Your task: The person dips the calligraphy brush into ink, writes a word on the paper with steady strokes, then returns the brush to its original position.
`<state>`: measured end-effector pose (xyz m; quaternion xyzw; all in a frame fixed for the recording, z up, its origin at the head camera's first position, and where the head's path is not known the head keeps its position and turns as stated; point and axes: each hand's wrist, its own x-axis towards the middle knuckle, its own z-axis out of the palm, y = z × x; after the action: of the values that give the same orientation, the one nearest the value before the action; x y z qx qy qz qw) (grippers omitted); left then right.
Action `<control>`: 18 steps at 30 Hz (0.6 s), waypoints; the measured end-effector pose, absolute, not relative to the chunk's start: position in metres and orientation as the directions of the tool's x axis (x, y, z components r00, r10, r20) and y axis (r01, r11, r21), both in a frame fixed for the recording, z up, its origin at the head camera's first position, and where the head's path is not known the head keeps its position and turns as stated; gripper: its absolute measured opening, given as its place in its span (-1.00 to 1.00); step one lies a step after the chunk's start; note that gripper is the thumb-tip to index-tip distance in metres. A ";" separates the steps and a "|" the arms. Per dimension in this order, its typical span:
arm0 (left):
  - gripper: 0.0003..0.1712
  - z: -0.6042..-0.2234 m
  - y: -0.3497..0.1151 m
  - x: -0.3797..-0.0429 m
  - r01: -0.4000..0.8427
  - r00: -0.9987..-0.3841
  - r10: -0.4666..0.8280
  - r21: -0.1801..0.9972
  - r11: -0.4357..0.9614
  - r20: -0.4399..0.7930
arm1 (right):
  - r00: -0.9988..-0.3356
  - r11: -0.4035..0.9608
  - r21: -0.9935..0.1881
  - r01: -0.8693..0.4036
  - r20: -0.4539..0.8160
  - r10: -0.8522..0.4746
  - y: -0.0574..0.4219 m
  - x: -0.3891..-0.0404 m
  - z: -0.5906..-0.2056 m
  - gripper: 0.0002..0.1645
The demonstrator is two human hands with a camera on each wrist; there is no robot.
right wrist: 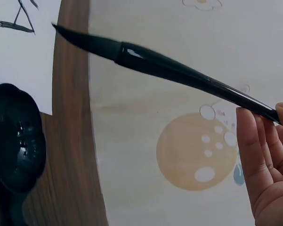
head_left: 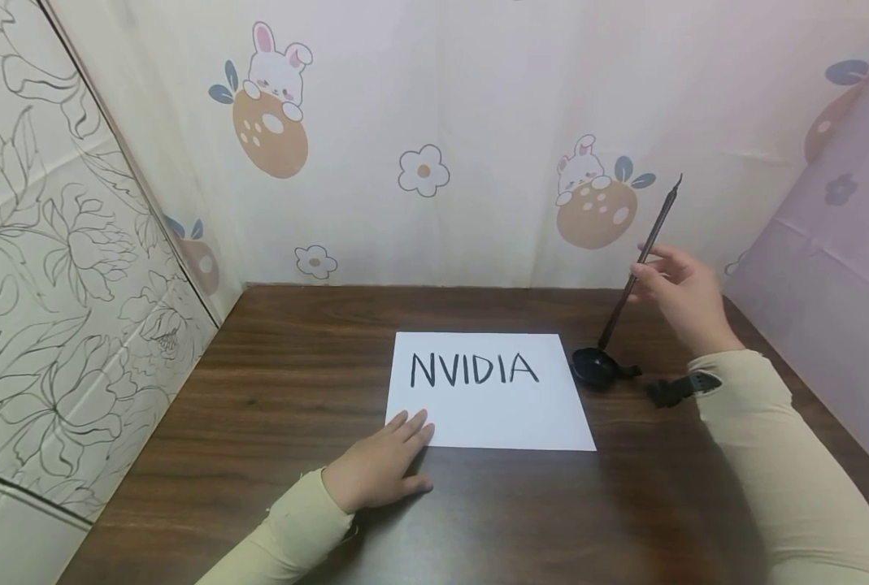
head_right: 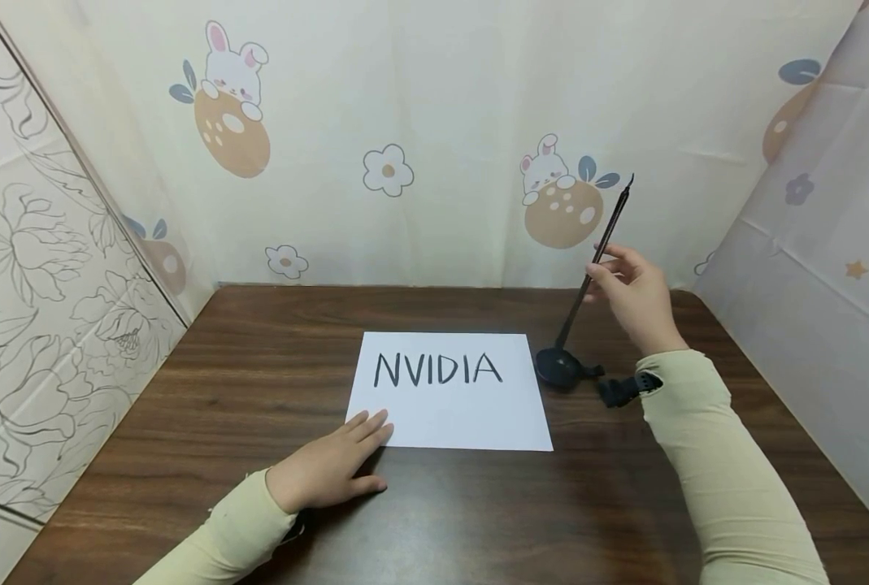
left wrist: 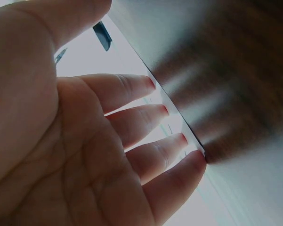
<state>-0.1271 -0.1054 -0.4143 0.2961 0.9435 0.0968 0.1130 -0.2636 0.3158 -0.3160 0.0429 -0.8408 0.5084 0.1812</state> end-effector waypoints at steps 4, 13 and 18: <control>-0.16 -0.413 -0.106 -0.125 0.534 -0.800 0.580 0.255 0.806 -0.157 | -0.941 0.489 -0.845 -0.217 0.315 0.126 0.325 -0.265 -0.316 -0.41; -0.16 -0.413 -0.106 -0.124 0.534 -0.800 0.580 0.259 0.805 -0.154 | -0.961 0.466 -0.875 -0.135 0.230 0.153 0.347 -0.269 -0.326 -0.57; -0.16 -0.413 -0.106 -0.124 0.535 -0.800 0.580 0.257 0.805 -0.152 | -0.971 0.501 -0.863 -0.066 0.172 0.168 0.356 -0.270 -0.335 -0.48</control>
<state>-0.1240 -0.1057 -0.4133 0.2954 0.9434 0.1012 0.1121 -0.2696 0.3562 -0.3354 -0.0299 -0.8585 0.4984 0.1173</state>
